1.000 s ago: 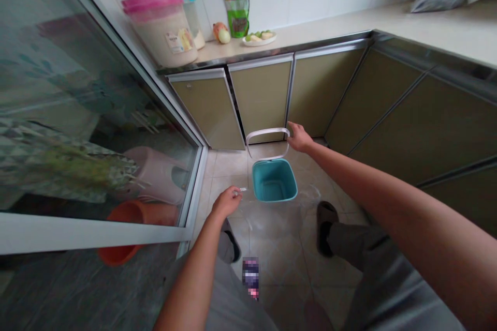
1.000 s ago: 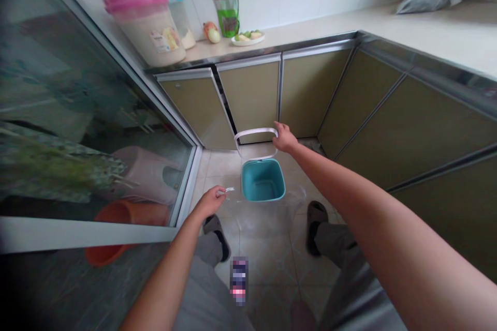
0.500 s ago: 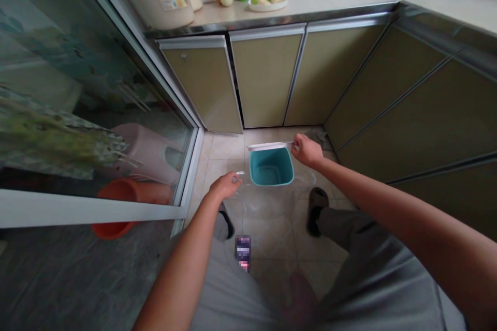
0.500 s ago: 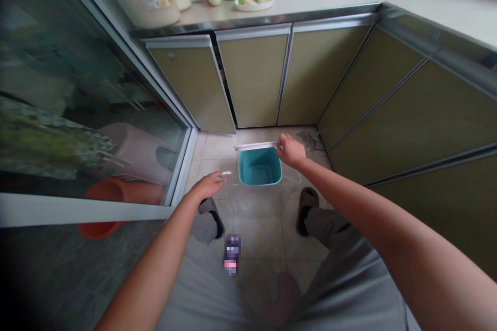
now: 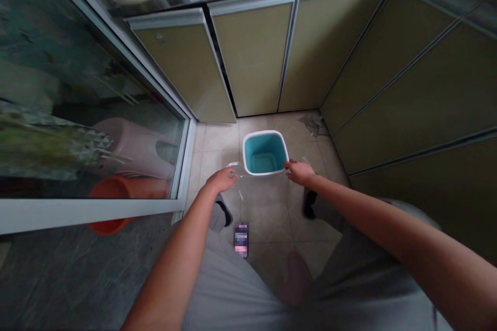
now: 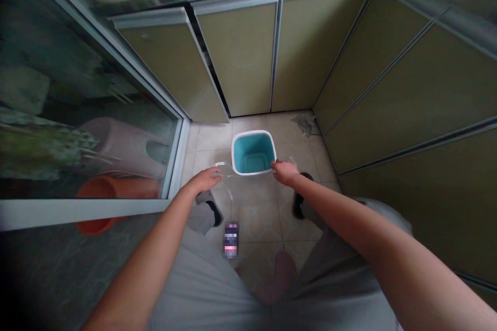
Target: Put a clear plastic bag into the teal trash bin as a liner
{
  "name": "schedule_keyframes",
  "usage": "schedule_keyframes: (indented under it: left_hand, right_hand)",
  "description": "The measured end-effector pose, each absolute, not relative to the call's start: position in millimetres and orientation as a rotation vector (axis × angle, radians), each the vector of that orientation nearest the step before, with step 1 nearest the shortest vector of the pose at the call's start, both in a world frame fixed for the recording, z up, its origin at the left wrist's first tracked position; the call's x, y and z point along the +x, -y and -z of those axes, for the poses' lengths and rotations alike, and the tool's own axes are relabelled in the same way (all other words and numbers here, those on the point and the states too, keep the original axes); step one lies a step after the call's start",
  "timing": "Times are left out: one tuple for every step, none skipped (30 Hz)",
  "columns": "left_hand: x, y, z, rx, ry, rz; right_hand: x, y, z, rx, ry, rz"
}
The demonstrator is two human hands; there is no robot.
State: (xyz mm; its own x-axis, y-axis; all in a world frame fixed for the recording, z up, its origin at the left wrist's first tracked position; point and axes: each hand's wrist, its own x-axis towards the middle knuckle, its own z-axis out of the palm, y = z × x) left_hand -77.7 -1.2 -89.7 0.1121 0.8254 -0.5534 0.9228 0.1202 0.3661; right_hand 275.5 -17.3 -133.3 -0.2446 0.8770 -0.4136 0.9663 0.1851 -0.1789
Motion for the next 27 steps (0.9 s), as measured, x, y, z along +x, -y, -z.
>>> schedule_keyframes:
  left_hand:
    - [-75,1,92,1.722,-1.707,0.203]
    - [-72,2,95,1.737,-1.697,0.225]
    - [-70,2,98,1.755,-1.686,0.251]
    - [-68,3,101,1.774,-1.677,0.279]
    - [-66,4,104,1.787,-1.668,0.303]
    - [-65,4,107,1.795,-1.658,0.318]
    - [-64,5,110,1.796,-1.649,0.322]
    - [-64,5,111,1.797,-1.645,0.315]
    - [-63,5,112,1.799,-1.649,0.295]
    - [-62,5,111,1.804,-1.657,0.266]
    - [-60,5,109,1.812,-1.667,0.222]
    - [-59,5,107,1.824,-1.676,0.163]
    - [-56,5,103,1.838,-1.682,0.091]
    - [-54,5,99,1.853,-1.683,0.016]
    - [-52,6,96,1.867,-1.678,-0.050]
    - [-50,7,93,1.881,-1.669,-0.100]
    - [-48,9,91,1.888,-1.659,-0.125]
    - [-47,12,91,1.890,-1.649,-0.123]
    - [-47,16,92,1.887,-1.637,-0.102]
    - [-46,19,93,1.882,-1.625,-0.075]
    - [-46,22,94,1.876,-1.613,-0.051]
    - [-44,24,95,1.873,-1.598,-0.037]
    - [-42,25,93,1.870,-1.575,-0.043]
    - [-39,24,87,1.865,-1.546,-0.077]
    - [-36,22,77,1.850,-1.510,-0.138]
    - [-32,20,63,1.825,-1.462,-0.217]
    - [-29,18,44,1.792,-1.403,-0.313]
  right_hand:
    - [277,20,135,1.779,-2.244,0.602]
    - [279,22,136,1.772,-2.234,0.612]
    - [281,24,136,1.761,-2.212,0.629]
    - [283,25,135,1.750,-2.182,0.647]
    - [286,26,134,1.745,-2.153,0.661]
    - [289,27,132,1.751,-2.132,0.665]
    - [292,27,130,1.769,-2.122,0.657]
    - [295,27,127,1.793,-2.124,0.642]
    - [297,28,123,1.822,-2.131,0.625]
    - [298,28,118,1.857,-2.137,0.611]
    - [298,29,112,1.897,-2.140,0.606]
    - [297,30,106,1.937,-2.146,0.614]
    - [294,31,99,1.980,-2.156,0.637]
    - [291,33,92,2.025,-2.168,0.677]
    - [288,35,85,2.062,-2.180,0.736]
    - [284,38,79,2.081,-2.200,0.809]
    - [281,41,74,2.073,-2.228,0.893]
    - [278,46,70,2.036,-2.259,0.979]
    - [276,51,68,1.975,-2.290,1.055]
    - [275,57,68,1.905,-2.315,1.112]
    - [275,62,70,1.841,-2.324,1.150]
    - [276,66,72,1.800,-2.312,1.172]
    - [277,70,75,1.783,-2.287,1.185]
    - [279,71,78,1.792,-2.263,1.201]
    - [280,70,79,1.828,-2.245,1.232]
    - [282,66,77,1.893,-2.236,1.282]
    - [285,61,71,1.984,-2.238,1.355]
